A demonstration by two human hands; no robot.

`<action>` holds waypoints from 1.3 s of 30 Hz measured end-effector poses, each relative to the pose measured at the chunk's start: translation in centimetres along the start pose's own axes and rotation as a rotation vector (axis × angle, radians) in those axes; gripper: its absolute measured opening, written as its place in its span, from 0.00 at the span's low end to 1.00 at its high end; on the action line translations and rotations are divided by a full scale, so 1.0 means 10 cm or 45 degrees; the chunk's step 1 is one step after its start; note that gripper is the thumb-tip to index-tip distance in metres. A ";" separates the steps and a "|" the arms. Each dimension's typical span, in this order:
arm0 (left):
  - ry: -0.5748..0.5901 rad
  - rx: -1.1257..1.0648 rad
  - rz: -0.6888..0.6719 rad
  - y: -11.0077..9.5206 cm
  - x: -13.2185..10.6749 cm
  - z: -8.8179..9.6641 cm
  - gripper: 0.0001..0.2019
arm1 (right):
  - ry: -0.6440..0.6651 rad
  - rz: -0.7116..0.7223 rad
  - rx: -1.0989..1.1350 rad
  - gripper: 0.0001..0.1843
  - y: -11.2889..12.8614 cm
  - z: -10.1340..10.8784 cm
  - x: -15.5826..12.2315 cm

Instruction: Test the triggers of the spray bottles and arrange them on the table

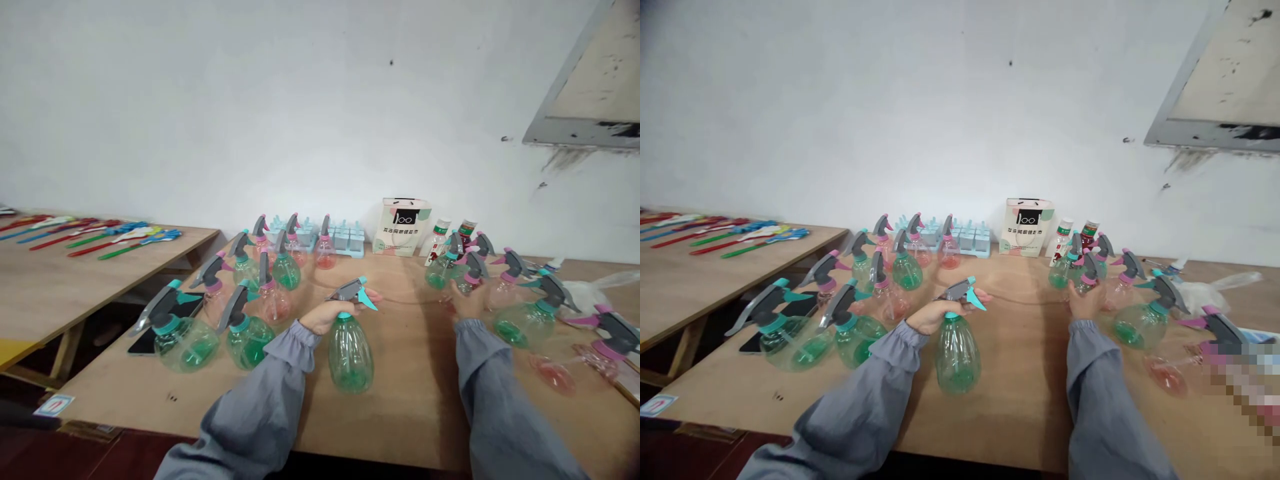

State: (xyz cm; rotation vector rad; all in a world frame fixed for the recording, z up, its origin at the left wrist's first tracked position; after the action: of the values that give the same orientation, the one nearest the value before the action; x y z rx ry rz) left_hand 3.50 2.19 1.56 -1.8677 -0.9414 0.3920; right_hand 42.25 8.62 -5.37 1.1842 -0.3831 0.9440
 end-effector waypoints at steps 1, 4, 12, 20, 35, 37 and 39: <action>-0.003 -0.012 -0.004 -0.01 0.01 0.00 0.20 | 0.040 -0.021 0.037 0.32 0.05 0.01 -0.08; -0.039 -0.032 -0.024 -0.02 0.03 0.01 0.19 | 0.189 -0.043 0.180 0.33 0.23 0.07 -0.41; -0.112 0.028 0.035 0.02 0.06 0.04 0.11 | 0.404 0.091 0.390 0.24 0.74 0.28 -1.24; -0.214 -0.008 0.000 0.07 0.09 0.08 0.10 | 0.425 0.092 0.449 0.26 0.84 0.32 -1.42; -0.292 0.156 -0.096 0.09 0.10 0.08 0.08 | 0.421 0.137 0.465 0.25 0.85 0.36 -1.40; -0.263 0.164 -0.063 0.08 0.09 0.06 0.08 | 0.421 0.133 0.463 0.26 0.84 0.35 -1.40; -0.192 0.173 -0.067 0.04 0.07 0.03 0.12 | 0.432 0.126 0.460 0.27 0.84 0.34 -1.41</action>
State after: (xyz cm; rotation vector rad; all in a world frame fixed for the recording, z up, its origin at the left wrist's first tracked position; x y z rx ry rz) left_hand 3.96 2.78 1.13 -1.7051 -1.0366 0.5570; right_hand 28.23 0.18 -8.84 1.3071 0.0048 1.3145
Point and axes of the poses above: each hand's wrist, its own x-axis towards the middle knuckle, its own z-axis out of the back of the hand, y = z × x, the point moved 1 cm from there along x, towards the middle knuckle, and after that the axes turned 10 degrees about -x, right-handed, at the moved point
